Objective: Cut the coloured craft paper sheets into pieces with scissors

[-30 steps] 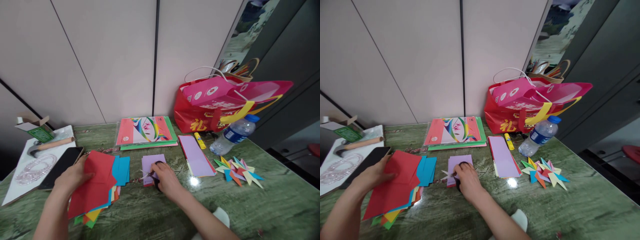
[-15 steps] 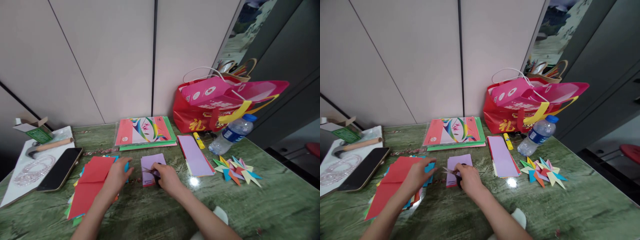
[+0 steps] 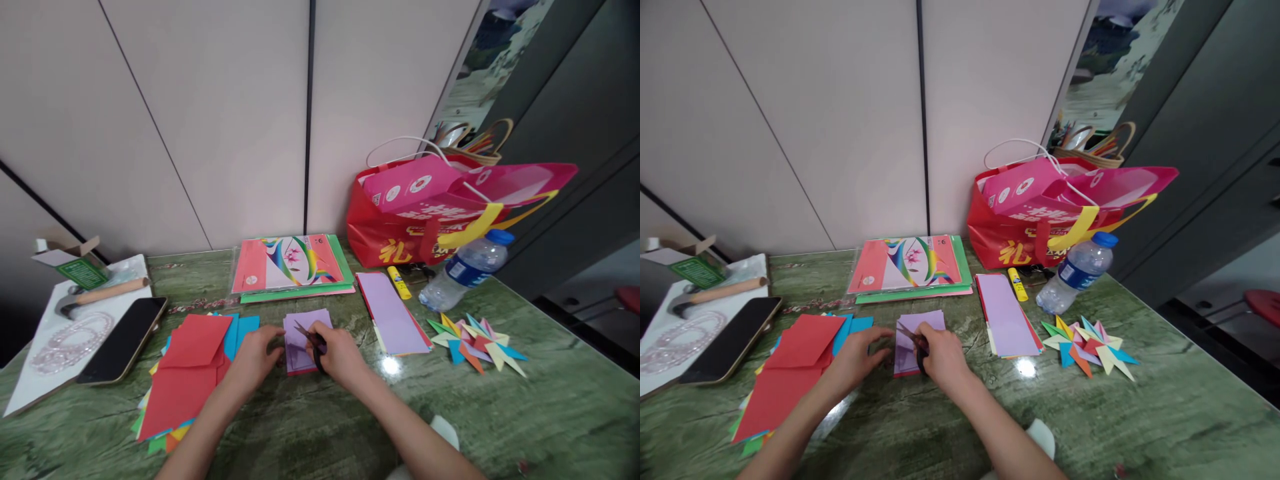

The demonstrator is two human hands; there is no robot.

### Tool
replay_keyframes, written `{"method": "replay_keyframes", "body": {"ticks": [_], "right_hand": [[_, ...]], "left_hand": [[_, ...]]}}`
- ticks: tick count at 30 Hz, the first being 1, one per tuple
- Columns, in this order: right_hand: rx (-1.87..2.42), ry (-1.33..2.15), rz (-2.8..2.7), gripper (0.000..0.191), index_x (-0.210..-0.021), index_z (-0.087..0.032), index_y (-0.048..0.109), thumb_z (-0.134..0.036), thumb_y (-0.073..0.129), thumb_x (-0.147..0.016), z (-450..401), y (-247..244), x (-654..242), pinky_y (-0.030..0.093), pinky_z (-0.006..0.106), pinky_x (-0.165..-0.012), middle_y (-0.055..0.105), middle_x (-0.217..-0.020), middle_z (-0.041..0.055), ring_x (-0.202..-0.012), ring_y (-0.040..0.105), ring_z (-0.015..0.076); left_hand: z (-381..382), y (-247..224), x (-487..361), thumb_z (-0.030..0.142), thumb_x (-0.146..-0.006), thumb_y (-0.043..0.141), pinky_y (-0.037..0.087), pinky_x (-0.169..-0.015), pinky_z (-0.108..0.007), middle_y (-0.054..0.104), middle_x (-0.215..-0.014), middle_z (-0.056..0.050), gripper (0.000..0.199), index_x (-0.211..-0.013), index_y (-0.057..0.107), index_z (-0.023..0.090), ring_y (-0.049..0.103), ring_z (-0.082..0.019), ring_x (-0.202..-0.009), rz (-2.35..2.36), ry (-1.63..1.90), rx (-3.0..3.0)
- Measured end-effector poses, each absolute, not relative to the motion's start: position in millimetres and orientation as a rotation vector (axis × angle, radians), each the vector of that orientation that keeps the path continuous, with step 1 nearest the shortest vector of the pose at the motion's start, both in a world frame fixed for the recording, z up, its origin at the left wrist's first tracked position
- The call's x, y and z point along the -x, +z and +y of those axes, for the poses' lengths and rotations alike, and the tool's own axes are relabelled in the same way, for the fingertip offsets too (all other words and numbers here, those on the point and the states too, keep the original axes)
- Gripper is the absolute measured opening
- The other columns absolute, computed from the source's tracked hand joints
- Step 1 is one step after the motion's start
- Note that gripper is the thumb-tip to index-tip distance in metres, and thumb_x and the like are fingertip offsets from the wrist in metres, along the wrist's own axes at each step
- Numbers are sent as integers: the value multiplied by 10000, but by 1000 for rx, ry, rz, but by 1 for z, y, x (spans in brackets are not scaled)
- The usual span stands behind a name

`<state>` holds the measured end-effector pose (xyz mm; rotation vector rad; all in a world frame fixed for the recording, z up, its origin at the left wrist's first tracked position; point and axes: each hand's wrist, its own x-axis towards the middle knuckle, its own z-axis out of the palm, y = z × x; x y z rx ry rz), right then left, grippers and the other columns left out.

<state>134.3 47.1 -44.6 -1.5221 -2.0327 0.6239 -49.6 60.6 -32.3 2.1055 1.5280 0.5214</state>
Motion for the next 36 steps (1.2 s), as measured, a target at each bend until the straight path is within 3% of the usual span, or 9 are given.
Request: {"method": "replay_keyframes", "body": {"ticks": [6,13,19,27,36], "right_hand": [[1464,611,-1932,141,-724,-227,546,-105,576,-659,47,-45,-133,382,209,-544,673,-644,-25,-603,627,178],[1273,483,-1600,35,-779,-204,532,-185,533,-750,43,-38,-133,449,238,-635,647,-733,22,-673,610,156],[1062,524,-1337,90,-741,-208,500,-178,584,-729,39,-30,-131,464,269,-659,647,-727,13,-683,615,156],[1036,742,-1003,184,-752,-201,471,-200,643,-688,42,-27,-128,449,273,-625,616,-729,14,-681,584,151],[1012,927,-955,225,-753,-203,491,-256,681,-646,40,-21,-128,436,252,-605,585,-671,-13,-654,561,143]], "left_hand": [[60,-30,50,85,-653,551,444,-747,-292,683,-856,-53,205,-796,661,182,614,-188,-815,1449,564,-2122],[60,-24,49,179,-678,588,442,-781,-329,634,-947,-58,229,-907,595,192,575,-195,-901,1539,832,-2084],[58,-17,52,243,-629,647,433,-800,-349,598,-992,-52,317,-934,564,206,552,-202,-930,1631,1199,-1948],[57,-11,49,314,-609,661,451,-681,-299,616,-650,12,370,-925,528,175,586,-158,-657,1540,1267,-1499],[57,-2,47,275,-517,731,452,-557,-211,610,-580,21,282,-699,548,162,584,-119,-582,1531,1433,-1235]]}}
